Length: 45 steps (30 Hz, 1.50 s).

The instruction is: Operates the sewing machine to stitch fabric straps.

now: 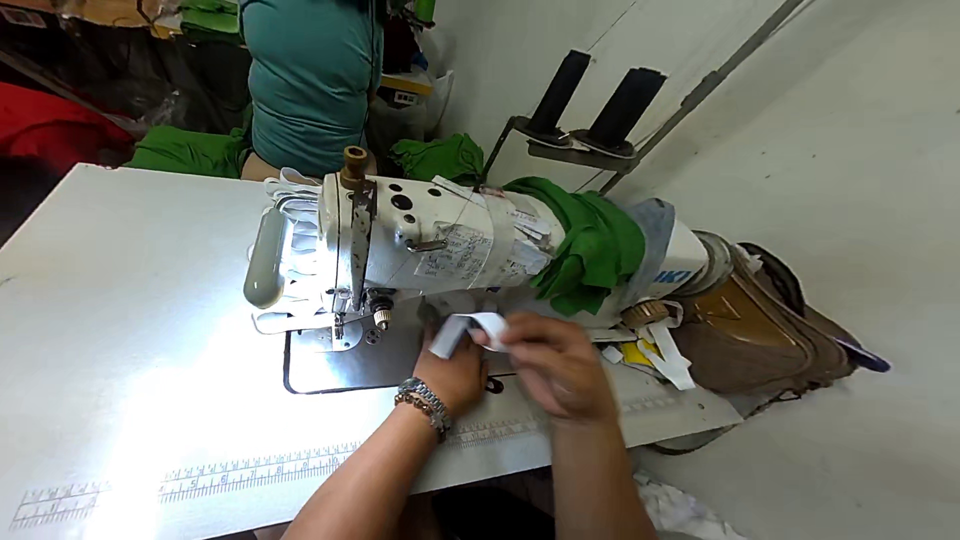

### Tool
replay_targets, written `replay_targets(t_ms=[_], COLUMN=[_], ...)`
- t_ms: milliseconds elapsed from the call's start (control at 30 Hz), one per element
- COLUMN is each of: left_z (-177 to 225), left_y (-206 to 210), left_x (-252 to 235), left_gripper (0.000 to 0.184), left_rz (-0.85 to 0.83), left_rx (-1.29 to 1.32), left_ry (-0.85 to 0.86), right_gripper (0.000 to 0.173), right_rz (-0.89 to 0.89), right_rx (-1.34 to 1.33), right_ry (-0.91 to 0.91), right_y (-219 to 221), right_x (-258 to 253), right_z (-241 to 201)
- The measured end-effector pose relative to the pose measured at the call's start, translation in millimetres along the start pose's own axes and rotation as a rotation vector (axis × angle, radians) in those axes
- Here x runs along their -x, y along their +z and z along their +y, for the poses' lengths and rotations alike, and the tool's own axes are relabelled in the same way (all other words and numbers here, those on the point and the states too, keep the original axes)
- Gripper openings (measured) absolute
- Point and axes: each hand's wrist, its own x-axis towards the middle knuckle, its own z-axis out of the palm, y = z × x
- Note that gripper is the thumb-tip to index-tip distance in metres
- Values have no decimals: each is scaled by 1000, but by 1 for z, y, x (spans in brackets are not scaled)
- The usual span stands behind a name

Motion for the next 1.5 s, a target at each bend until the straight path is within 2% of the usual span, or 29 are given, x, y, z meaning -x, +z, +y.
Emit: replay_targets(t_ms=[100,167,233,300,400,467,500,567,633,700,800,867,900,967,1000,1033,1133,1200,1267,1367,1433,1500], left_z=[13,18,19,18,1,-25,-40,-70,-98,-116,-119,-120,-123,-132,-138,-145,-158,-159,-162,-160,-156,-155], left_y=[-11,-5,2,-3,-13,-23,-33,-57,-81,-100,-121,-128,-130,-132,-132,-132,-132,-137,-138,-135,-138,-140], left_x=[-3,-7,-16,-14,21,58,77,107,122,117,95,80,74,61,54,47,30,23,22,27,34,43], left_gripper=[48,53,53,53,45,27,19,14,17,19,25,30,31,29,26,23,29,25,23,21,28,38], left_rz=[-126,-117,-112,-136,-36,118,197,301,389,482,482,441,418,370,346,331,292,247,200,205,220,227], left_rx=[22,-21,-56,-51,-1,19,27,39,113,280,656,811,862,981,1026,1064,1108,1055,932,745,645,524], left_ry=[-26,-15,-12,10,123,180,171,31,-160,-329,-541,-613,-629,-650,-656,-659,-723,-769,-729,-667,-623,-553], right_gripper=[13,15,16,12,17,20,18,26,24,20,21,12,12,25,31,33,35,37,44,54,58,55], right_rz=[7,-21,-108,-68,-67,-72,-18,159,248,336,509,473,367,13,-145,-223,-211,-228,-260,-300,-365,-437], right_rx=[-193,-304,-439,-407,-517,-644,-659,-648,-705,-706,-482,-189,41,629,817,902,965,1061,1170,1232,1266,1280], right_ry=[-246,-389,-424,-397,-189,-36,63,340,589,703,769,761,728,733,755,739,671,634,663,752,816,758], right_y=[-11,-14,-20,-20,7,22,33,59,82,101,127,134,134,127,126,127,126,122,118,115,115,108], right_x=[6,4,6,12,14,18,18,9,-13,-44,-81,-89,-88,-92,-95,-94,-85,-86,-91,-98,-106,-110], right_z=[-41,-75,-98,-108,-96,-54,-31,6,31,49,70,84,87,87,78,67,58,69,89,89,101,129])
